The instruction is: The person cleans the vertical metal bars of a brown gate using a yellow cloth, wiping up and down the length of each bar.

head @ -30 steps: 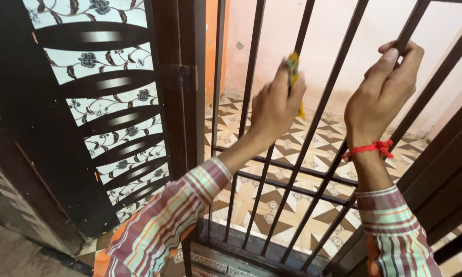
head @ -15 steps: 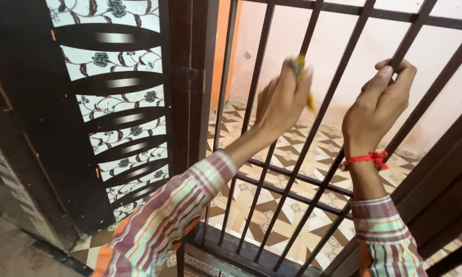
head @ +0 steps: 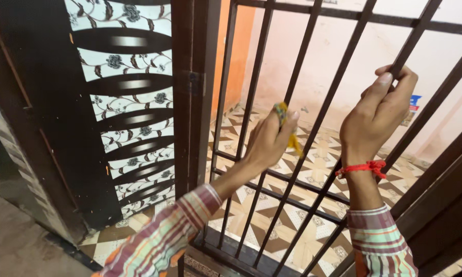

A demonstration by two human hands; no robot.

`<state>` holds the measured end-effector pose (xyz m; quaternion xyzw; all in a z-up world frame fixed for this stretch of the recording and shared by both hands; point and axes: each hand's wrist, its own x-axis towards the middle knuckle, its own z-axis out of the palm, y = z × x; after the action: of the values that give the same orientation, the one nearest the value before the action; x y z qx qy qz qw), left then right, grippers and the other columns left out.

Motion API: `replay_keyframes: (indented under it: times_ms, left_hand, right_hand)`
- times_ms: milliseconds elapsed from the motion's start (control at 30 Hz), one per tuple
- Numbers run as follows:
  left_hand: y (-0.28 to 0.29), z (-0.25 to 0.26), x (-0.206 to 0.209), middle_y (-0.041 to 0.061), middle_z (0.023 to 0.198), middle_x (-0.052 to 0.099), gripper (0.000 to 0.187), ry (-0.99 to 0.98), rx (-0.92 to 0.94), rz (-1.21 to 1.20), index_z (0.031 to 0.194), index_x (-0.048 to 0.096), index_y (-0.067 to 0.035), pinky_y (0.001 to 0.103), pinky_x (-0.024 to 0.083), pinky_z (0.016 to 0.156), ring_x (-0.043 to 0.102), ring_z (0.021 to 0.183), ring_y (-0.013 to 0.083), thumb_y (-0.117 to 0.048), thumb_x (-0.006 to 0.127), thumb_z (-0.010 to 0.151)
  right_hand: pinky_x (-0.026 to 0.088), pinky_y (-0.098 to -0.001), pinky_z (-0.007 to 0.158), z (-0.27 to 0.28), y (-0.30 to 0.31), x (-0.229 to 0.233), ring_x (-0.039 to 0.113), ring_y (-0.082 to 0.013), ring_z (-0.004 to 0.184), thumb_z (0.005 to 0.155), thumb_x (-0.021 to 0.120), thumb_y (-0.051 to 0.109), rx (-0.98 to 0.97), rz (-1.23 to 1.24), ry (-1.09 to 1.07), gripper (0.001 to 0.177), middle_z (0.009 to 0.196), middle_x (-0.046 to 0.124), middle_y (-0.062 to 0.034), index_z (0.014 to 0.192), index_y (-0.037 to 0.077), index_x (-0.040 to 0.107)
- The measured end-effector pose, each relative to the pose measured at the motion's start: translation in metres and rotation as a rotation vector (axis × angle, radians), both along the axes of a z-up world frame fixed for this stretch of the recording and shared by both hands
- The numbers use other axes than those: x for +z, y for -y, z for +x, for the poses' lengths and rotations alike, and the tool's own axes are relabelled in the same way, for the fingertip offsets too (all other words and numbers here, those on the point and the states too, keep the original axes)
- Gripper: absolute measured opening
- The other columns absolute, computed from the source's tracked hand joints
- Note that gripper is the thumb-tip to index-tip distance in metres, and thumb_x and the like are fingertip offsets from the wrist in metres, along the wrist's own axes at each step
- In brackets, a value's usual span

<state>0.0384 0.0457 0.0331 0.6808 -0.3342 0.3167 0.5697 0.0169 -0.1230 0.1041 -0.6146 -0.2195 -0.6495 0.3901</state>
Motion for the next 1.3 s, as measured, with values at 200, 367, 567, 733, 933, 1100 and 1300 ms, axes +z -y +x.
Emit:
replay_keyframes:
  times_ms: [200,367,567,733,933,1100,1300]
  left_hand:
    - [0.002,0.015,0.052,-0.001,0.068,0.051,0.034,0.170,0.028,-0.055,0.095,0.051,-0.007,0.027,0.042,0.050,0.052,0.057,0.0089,-0.037,0.044,0.111]
    - [-0.010,0.012,0.019,-0.003,0.071,0.055,0.030,0.161,0.007,0.055,0.100,0.051,-0.008,0.027,0.045,0.054,0.057,0.059,0.0089,-0.035,0.044,0.111]
    - [-0.030,0.010,-0.033,-0.001,0.074,0.049,0.027,0.014,-0.247,0.204,0.097,0.047,-0.010,0.027,0.046,0.051,0.051,0.058,0.0109,-0.033,0.045,0.110]
    - [-0.016,0.029,0.010,-0.001,0.076,0.044,0.024,0.051,-0.371,0.080,0.104,0.042,-0.011,0.024,0.047,0.052,0.048,0.060,0.0093,-0.034,0.041,0.111]
    - [0.008,0.032,0.093,-0.001,0.072,0.054,0.017,0.287,-0.259,-0.187,0.106,0.043,-0.008,0.024,0.049,0.052,0.057,0.059,0.0093,-0.025,0.046,0.109]
    - [0.005,0.016,0.052,-0.001,0.067,0.049,0.016,0.144,-0.175,-0.125,0.113,0.044,-0.006,0.029,0.041,0.041,0.051,0.048,0.0105,-0.022,0.043,0.108]
    - [-0.002,0.011,0.061,-0.004,0.060,0.052,0.020,0.212,-0.040,-0.093,0.107,0.048,-0.006,0.029,0.043,0.046,0.056,0.049,0.0070,-0.026,0.047,0.107]
  right_hand:
    - [0.028,-0.0254,0.052,0.009,0.003,-0.001,0.038,-0.0069,0.058,0.123,0.037,0.017,0.023,-0.010,0.000,0.024,0.073,0.043,0.0031,0.113,0.002,0.054]
    - [0.030,-0.0235,0.053,0.019,0.012,-0.005,0.037,-0.0066,0.058,0.123,0.034,0.014,-0.024,-0.035,-0.001,0.023,0.075,0.042,0.0035,0.116,0.004,0.053]
    - [0.031,-0.0233,0.054,0.016,0.012,-0.005,0.035,-0.0067,0.055,0.124,0.034,0.014,-0.058,-0.077,0.010,0.022,0.073,0.040,0.0032,0.117,0.004,0.052]
    - [0.030,-0.0222,0.050,0.015,0.011,-0.003,0.037,-0.0061,0.056,0.125,0.035,0.014,-0.027,-0.053,-0.030,0.022,0.073,0.040,0.0032,0.116,0.003,0.051]
    - [0.030,-0.0208,0.048,0.008,0.002,-0.001,0.038,-0.0047,0.054,0.126,0.035,0.015,0.033,-0.043,-0.037,0.022,0.072,0.042,0.0042,0.116,0.003,0.051]
    - [0.031,-0.0203,0.047,0.011,0.006,-0.002,0.040,-0.0040,0.054,0.125,0.035,0.015,0.031,-0.025,-0.038,0.022,0.072,0.043,0.0046,0.115,0.003,0.052]
    - [0.030,-0.0211,0.047,0.000,-0.001,-0.003,0.039,-0.0040,0.056,0.125,0.036,0.013,-0.014,-0.020,-0.043,0.023,0.073,0.042,0.0041,0.113,0.002,0.052]
